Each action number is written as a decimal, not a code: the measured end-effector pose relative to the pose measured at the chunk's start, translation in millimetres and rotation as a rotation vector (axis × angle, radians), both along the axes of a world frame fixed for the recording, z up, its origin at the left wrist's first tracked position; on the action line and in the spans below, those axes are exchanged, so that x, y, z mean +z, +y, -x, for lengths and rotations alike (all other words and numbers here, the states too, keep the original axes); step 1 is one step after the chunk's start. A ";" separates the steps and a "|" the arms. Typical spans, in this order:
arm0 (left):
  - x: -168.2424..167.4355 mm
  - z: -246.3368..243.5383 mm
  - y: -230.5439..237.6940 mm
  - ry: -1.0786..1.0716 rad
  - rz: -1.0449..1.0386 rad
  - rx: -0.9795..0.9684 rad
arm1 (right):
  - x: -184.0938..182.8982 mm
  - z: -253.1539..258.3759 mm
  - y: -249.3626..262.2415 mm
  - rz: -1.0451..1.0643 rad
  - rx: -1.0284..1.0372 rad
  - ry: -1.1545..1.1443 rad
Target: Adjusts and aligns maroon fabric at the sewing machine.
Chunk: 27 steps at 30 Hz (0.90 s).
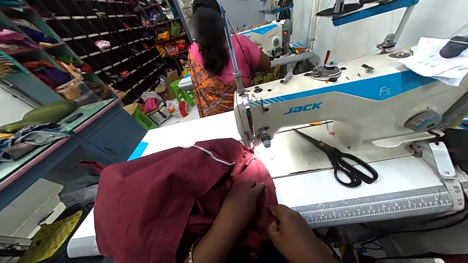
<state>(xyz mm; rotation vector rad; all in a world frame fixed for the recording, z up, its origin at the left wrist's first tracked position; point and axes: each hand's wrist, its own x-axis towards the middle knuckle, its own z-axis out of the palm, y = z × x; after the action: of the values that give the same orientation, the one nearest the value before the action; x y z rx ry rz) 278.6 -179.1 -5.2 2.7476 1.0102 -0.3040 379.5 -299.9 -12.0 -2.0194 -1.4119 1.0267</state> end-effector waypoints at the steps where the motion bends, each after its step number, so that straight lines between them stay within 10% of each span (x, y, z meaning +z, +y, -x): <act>1: 1.9 -2.7 1.6 0.006 0.023 0.008 | -0.5 -0.7 0.0 0.000 0.001 0.008; 27: -36.2 11.3 52.9 -0.439 -0.097 -0.157 | -23.0 5.8 10.5 -0.077 -0.084 0.428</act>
<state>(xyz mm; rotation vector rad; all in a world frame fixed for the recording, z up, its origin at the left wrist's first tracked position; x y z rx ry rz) 267.2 -126.3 -41.4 2.7981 0.7105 0.3238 373.7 -289.3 -35.0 -1.6603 -1.1114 1.2544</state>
